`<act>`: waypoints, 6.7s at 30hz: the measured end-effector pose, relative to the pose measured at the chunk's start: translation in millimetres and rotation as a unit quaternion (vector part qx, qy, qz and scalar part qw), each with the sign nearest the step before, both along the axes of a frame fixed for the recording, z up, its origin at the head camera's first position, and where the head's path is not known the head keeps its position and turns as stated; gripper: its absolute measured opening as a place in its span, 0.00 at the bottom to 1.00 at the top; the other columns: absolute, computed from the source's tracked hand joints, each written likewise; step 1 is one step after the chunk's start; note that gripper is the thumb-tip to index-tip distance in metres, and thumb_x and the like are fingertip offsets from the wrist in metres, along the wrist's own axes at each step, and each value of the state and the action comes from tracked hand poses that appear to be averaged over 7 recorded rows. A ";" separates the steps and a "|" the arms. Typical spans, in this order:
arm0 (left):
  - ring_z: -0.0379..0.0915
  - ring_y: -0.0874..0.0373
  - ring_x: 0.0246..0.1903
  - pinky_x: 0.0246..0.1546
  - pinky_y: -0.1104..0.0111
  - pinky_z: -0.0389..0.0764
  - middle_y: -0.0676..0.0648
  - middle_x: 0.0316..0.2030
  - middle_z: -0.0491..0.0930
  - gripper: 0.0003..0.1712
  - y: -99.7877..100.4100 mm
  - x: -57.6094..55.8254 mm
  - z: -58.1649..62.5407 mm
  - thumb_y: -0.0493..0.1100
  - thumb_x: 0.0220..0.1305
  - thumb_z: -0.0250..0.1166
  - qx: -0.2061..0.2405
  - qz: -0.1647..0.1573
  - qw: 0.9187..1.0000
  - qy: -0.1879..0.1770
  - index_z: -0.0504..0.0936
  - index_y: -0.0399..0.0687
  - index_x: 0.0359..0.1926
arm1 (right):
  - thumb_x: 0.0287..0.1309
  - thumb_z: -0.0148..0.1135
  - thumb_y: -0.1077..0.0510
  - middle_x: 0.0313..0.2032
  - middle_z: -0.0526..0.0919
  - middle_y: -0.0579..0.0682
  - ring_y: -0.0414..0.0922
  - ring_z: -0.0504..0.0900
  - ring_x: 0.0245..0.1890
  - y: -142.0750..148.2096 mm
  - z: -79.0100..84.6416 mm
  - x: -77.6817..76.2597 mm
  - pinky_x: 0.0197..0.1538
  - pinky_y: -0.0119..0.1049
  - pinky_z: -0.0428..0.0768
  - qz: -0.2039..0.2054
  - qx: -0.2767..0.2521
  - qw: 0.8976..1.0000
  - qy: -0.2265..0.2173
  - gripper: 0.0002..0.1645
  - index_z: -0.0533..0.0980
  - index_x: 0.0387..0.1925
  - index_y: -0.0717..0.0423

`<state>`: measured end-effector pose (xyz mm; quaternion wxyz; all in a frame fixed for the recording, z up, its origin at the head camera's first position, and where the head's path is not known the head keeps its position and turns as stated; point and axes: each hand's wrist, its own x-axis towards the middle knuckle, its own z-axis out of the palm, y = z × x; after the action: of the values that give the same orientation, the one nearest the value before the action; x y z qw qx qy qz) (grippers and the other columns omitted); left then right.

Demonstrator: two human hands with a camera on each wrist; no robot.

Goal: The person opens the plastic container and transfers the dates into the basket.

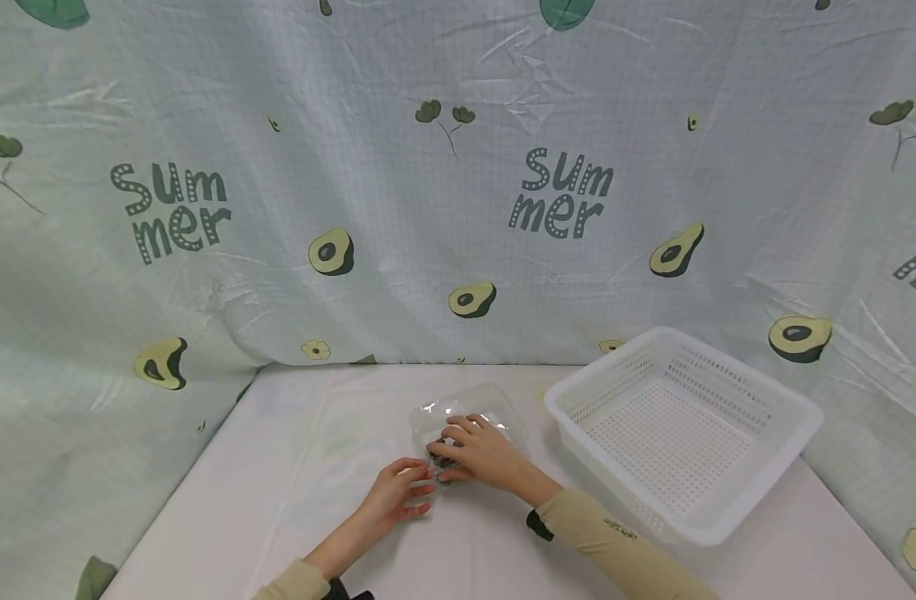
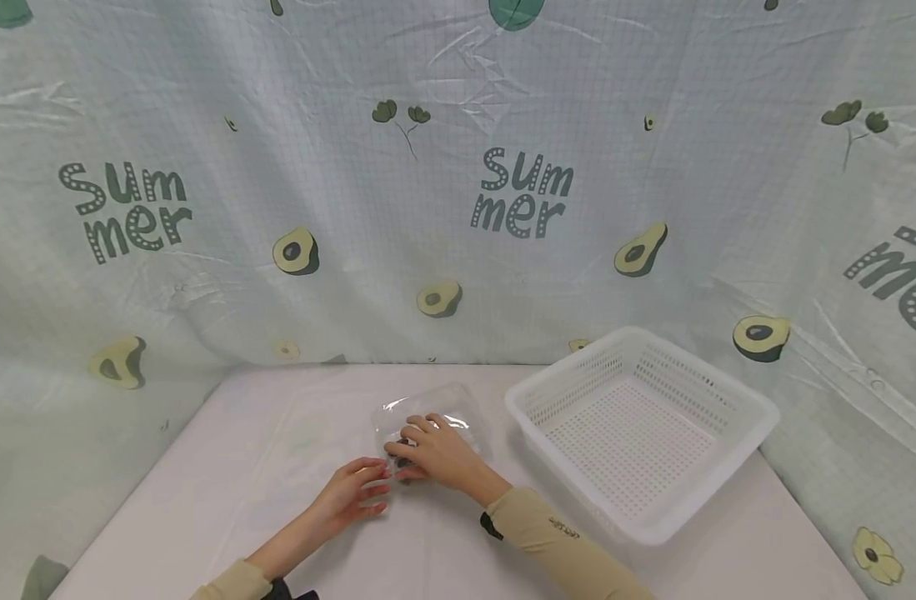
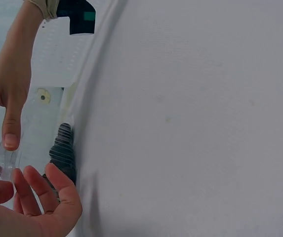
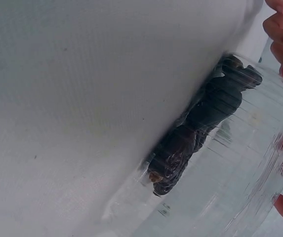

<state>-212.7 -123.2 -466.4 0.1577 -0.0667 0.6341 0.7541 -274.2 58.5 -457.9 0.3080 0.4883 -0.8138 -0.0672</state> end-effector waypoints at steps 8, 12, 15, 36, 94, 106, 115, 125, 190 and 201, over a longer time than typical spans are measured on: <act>0.70 0.64 0.26 0.26 0.69 0.75 0.54 0.28 0.75 0.08 0.5 -2.9 -1.2 0.40 0.63 0.52 -0.004 -0.003 1.000 0.007 0.71 0.40 0.40 | 0.50 0.51 0.33 0.39 0.76 0.38 0.41 0.72 0.50 0.1 -0.6 -4.1 0.48 0.37 0.72 0.016 -0.006 1.000 -0.008 0.22 0.72 0.48 0.29; 0.70 0.64 0.26 0.26 0.68 0.75 0.54 0.29 0.75 0.09 -0.4 -4.4 -1.2 0.41 0.62 0.54 -0.007 -0.006 1.000 0.001 0.71 0.40 0.40 | 0.50 0.52 0.34 0.38 0.76 0.38 0.42 0.72 0.50 -0.4 -1.9 -5.5 0.50 0.37 0.71 0.027 -0.011 1.000 -0.010 0.20 0.73 0.47 0.28; 0.70 0.64 0.27 0.26 0.68 0.76 0.54 0.30 0.75 0.10 -1.1 -4.5 -0.6 0.44 0.62 0.55 -0.010 -0.007 1.000 -0.006 0.71 0.42 0.40 | 0.51 0.53 0.35 0.37 0.76 0.39 0.42 0.72 0.50 -1.2 -2.4 -5.8 0.51 0.37 0.71 0.038 -0.013 0.999 -0.002 0.18 0.74 0.45 0.27; 0.69 0.66 0.21 0.24 0.69 0.76 0.55 0.27 0.75 0.04 -5.1 -10.1 -2.7 0.38 0.60 0.51 -0.009 -0.018 1.000 -0.010 0.71 0.45 0.37 | 0.54 0.56 0.48 0.32 0.75 0.42 0.49 0.75 0.49 -6.0 -2.3 -1.2 0.51 0.37 0.73 0.067 0.065 0.983 0.155 0.18 0.64 0.46 0.31; 0.71 0.59 0.27 0.23 0.67 0.77 0.46 0.33 0.74 0.15 -6.6 -12.6 10.5 0.39 0.60 0.54 -0.118 0.016 0.992 0.050 0.66 0.34 0.45 | 0.45 0.67 0.53 0.44 0.78 0.44 0.48 0.74 0.49 56.6 4.6 -11.5 0.48 0.40 0.72 -0.012 -0.105 0.993 0.053 0.29 0.71 0.52 0.47; 0.74 0.57 0.30 0.28 0.65 0.77 0.36 0.40 0.77 0.14 -2.2 -20.6 21.2 0.37 0.61 0.54 -0.153 0.038 0.978 0.140 0.73 0.33 0.46 | 0.43 0.68 0.57 0.44 0.77 0.50 0.52 0.73 0.47 67.2 12.1 -18.1 0.46 0.44 0.70 -0.047 -0.186 0.981 0.019 0.28 0.72 0.49 0.55; 0.75 0.56 0.32 0.26 0.69 0.75 0.33 0.41 0.76 0.14 3.1 -24.5 23.0 0.35 0.61 0.53 -0.173 0.065 0.962 0.200 0.73 0.32 0.47 | 0.45 0.67 0.58 0.45 0.75 0.52 0.52 0.70 0.48 65.2 16.9 -19.9 0.43 0.45 0.69 -0.077 -0.233 0.969 -0.008 0.28 0.71 0.51 0.54; 0.75 0.52 0.37 0.27 0.74 0.74 0.36 0.41 0.78 0.15 4.1 -30.2 14.3 0.33 0.59 0.56 -0.241 0.082 0.915 0.313 0.75 0.37 0.48 | 0.46 0.65 0.61 0.47 0.73 0.54 0.52 0.69 0.46 58.3 20.1 -31.0 0.42 0.46 0.70 -0.067 -0.293 0.953 -0.036 0.31 0.67 0.55 0.57; 0.34 0.38 0.67 0.54 0.35 0.50 0.35 0.68 0.43 0.60 -1.0 -59.5 8.1 0.71 0.45 0.59 -0.599 -0.201 0.710 0.311 0.46 0.43 0.69 | 0.53 0.60 0.48 0.44 0.73 0.46 0.47 0.69 0.45 53.1 4.4 -39.6 0.39 0.42 0.72 -0.113 -0.059 0.991 -0.049 0.19 0.71 0.47 0.47; 0.33 0.38 0.68 0.55 0.35 0.48 0.36 0.68 0.42 0.60 0.1 -60.9 6.1 0.76 0.45 0.53 -0.595 -0.197 0.717 0.304 0.44 0.46 0.69 | 0.50 0.61 0.45 0.38 0.72 0.45 0.44 0.68 0.40 50.5 0.6 -42.1 0.39 0.40 0.70 -0.094 -0.024 0.992 -0.082 0.13 0.75 0.37 0.44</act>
<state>-273.6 -123.1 -460.3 0.0291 0.2129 0.9646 0.1529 -316.3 108.9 -457.3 0.2438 0.4062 -0.8799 -0.0361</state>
